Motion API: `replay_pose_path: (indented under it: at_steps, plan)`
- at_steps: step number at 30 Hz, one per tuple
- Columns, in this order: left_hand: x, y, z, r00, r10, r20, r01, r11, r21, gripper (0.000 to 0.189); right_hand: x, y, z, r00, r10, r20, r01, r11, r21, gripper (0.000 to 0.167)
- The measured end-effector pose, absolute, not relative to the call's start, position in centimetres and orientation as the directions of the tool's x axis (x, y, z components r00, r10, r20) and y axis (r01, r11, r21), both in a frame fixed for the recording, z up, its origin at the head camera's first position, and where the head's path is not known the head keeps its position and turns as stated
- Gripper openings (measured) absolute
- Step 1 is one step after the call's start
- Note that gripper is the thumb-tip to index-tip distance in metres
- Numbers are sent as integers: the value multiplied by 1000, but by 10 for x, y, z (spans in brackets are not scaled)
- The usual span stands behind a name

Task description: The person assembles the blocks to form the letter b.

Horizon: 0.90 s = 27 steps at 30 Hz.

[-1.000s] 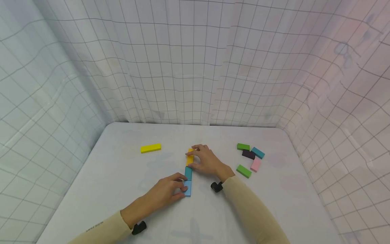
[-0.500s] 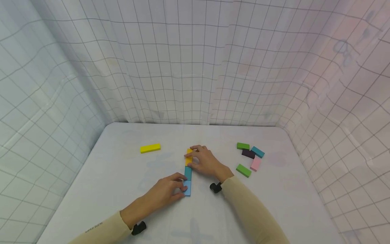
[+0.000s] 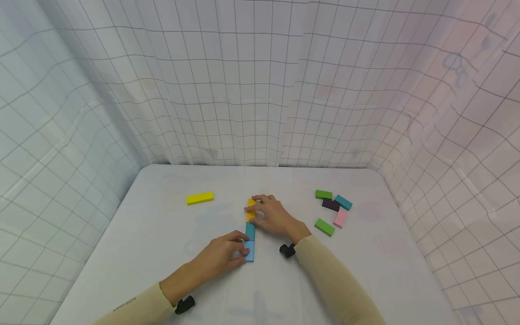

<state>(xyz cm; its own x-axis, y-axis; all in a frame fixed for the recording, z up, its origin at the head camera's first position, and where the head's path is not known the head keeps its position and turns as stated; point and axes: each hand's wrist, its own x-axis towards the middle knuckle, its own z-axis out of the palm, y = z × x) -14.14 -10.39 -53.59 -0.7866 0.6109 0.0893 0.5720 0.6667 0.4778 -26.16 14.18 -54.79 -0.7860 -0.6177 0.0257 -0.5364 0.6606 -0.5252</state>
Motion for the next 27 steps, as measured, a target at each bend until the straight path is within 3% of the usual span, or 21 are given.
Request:
replay_pose_path:
  at_steps: [27]
  plan:
    - [-140,-105,-533,-787,612,83,567,662,490,17,-229,155,-544,-742,-662,109,-636,641,-430,50]
